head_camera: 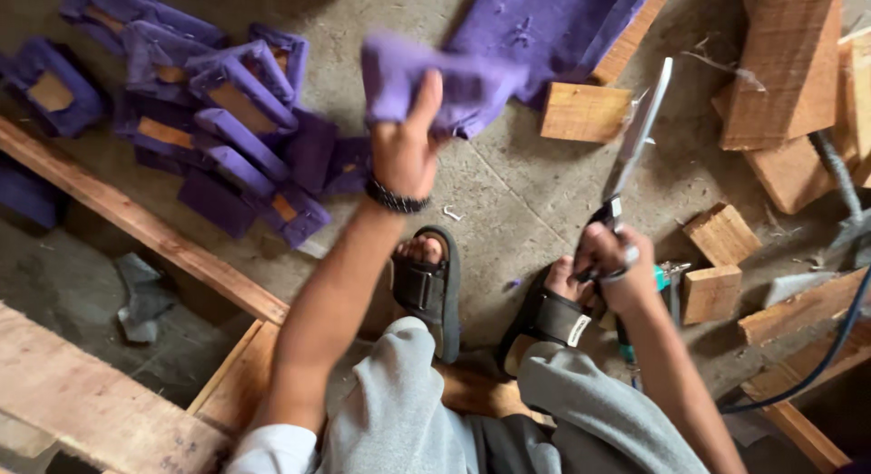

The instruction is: The person cuts purple fabric with shears, wraps it around small wooden blocks, and secures it using a pneumatic staple gun. The person repeats this process for multiple blocks, placing finished pieces aside.

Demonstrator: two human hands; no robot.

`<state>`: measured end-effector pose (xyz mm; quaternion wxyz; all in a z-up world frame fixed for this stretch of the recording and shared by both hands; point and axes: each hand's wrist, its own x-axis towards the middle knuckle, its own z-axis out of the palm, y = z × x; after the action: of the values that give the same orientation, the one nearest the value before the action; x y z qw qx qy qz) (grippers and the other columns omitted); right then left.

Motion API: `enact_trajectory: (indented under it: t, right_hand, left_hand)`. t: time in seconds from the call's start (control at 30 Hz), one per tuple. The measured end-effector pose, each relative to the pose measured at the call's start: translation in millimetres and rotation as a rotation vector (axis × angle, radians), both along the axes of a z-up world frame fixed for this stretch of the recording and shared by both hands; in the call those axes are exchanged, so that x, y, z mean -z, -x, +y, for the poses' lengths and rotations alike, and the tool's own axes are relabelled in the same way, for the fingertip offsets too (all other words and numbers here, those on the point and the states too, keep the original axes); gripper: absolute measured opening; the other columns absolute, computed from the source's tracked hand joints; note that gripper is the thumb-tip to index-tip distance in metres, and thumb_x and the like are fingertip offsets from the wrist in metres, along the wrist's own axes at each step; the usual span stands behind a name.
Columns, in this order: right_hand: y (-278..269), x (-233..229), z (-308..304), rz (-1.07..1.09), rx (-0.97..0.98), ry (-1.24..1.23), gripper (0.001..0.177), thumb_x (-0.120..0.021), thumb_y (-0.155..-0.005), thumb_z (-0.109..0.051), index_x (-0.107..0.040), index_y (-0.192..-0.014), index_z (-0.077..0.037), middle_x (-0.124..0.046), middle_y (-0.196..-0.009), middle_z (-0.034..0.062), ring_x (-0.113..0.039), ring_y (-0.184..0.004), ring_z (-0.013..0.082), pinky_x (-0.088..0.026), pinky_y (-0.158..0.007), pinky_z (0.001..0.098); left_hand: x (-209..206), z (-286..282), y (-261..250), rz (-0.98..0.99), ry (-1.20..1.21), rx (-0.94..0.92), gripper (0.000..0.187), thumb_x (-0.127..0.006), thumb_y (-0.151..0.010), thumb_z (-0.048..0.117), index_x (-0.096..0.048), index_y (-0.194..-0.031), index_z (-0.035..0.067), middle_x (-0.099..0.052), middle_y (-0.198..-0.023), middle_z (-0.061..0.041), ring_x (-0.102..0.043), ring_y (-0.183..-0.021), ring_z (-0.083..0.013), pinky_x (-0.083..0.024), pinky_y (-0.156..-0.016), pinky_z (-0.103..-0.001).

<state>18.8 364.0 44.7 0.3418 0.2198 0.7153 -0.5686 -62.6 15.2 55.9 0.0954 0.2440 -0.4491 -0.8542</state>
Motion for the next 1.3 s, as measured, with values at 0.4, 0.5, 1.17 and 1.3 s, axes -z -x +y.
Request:
enact_trajectory:
  t: [0.4,0.5,1.17,1.3]
  right_hand:
    - [-57,-16,-21,0.057,-0.141,0.405,0.069,-0.049,-0.099,-0.070,-0.060,-0.085,-0.003,-0.059,-0.069,0.0021,-0.061,-0.058,0.0130,-0.049,-0.055,0.0243]
    - [-64,-21,-27,-0.117,-0.235,0.567,0.085,-0.037,-0.090,-0.083,-0.061,-0.098,-0.002,-0.062,-0.075,0.0041,-0.065,-0.068,0.0149,-0.052,-0.064,0.0263]
    - [-62,-10,-58,-0.060,-0.475,0.167,0.069,-0.026,-0.099,-0.067,-0.054,-0.114,-0.006,-0.059,-0.083,0.0042,-0.064,-0.071,0.0159,-0.049,-0.067,0.0300]
    - [-67,-23,-54,-0.065,-0.507,0.255,0.071,-0.027,-0.100,-0.069,-0.052,-0.114,-0.005,-0.057,-0.090,0.0051,-0.062,-0.076,0.0162,-0.049,-0.071,0.0297]
  left_hand:
    - [93,58,11,-0.414,-0.256,-0.111,0.036,-0.068,-0.093,0.022,-0.060,-0.113,-0.006,-0.070,-0.098,-0.014,-0.075,-0.077,-0.0289,-0.068,-0.060,-0.039]
    - [118,77,4,-0.530,-0.192,-0.163,0.038,-0.070,-0.093,0.024,-0.063,-0.115,-0.005,-0.072,-0.100,-0.015,-0.076,-0.073,-0.0270,-0.067,-0.055,-0.037]
    - [101,120,-40,-0.471,-0.401,-0.014,0.020,-0.084,-0.082,0.025,-0.069,-0.078,0.011,-0.071,-0.071,-0.001,-0.066,-0.060,-0.0104,-0.055,-0.055,-0.024]
    - [88,117,-36,-0.465,-0.249,0.016,0.024,-0.083,-0.084,0.028,-0.070,-0.074,0.011,-0.070,-0.066,-0.001,-0.062,-0.052,-0.0087,-0.048,-0.046,-0.023]
